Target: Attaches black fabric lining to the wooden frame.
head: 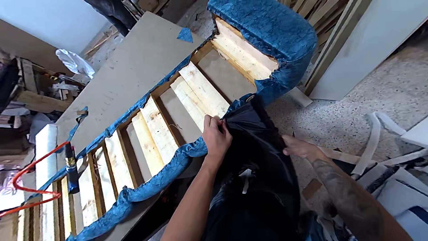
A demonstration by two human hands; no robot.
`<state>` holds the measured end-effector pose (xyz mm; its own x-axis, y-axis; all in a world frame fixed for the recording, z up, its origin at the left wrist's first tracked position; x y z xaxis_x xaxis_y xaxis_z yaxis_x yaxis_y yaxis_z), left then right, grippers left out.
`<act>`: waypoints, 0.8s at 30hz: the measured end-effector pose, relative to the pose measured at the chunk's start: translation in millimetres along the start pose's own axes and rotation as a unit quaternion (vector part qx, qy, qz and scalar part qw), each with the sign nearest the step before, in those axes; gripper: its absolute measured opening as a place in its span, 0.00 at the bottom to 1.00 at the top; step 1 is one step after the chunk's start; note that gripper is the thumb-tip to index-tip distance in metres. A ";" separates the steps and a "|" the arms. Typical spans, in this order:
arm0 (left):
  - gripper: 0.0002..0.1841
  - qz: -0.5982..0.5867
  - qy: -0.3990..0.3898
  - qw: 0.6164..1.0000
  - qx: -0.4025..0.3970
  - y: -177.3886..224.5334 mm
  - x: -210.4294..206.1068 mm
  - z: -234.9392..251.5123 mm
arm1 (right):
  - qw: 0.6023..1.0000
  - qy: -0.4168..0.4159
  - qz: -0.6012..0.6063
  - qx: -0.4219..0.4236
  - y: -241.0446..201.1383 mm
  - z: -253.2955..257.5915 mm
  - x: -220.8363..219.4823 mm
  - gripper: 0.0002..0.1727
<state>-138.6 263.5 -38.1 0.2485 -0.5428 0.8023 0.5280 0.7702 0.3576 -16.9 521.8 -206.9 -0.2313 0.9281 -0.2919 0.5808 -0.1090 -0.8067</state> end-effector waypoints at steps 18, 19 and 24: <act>0.08 0.007 -0.009 1.000 -0.004 4.0 4.2 -0.6 | 0.998 -0.009 0.042 0.040 -51.1 -22.4 -10.9 0.34; 0.08 0.008 -0.016 1.000 -0.004 4.7 5.4 -1.3 | 0.996 -0.067 0.025 0.052 -57.4 -23.4 -14.4 0.33; 0.08 0.011 -0.023 1.000 0.005 3.6 5.2 2.3 | 0.999 0.027 -0.035 0.013 -85.7 -23.7 -3.1 0.38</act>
<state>-137.3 264.2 -31.5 0.2221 -0.5090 0.8316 0.5143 0.7858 0.3436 -47.5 536.8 -124.6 -0.2285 0.9513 -0.2067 0.5442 -0.0512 -0.8374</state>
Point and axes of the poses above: each hand's wrist, its own z-axis towards the middle knuckle, its own x-axis out of the back of the hand, y = z × x, the point moved 6 cm from there along z, towards the middle knuckle, and after that the axes turned 12 degrees about -x, right-handed, at the moved point
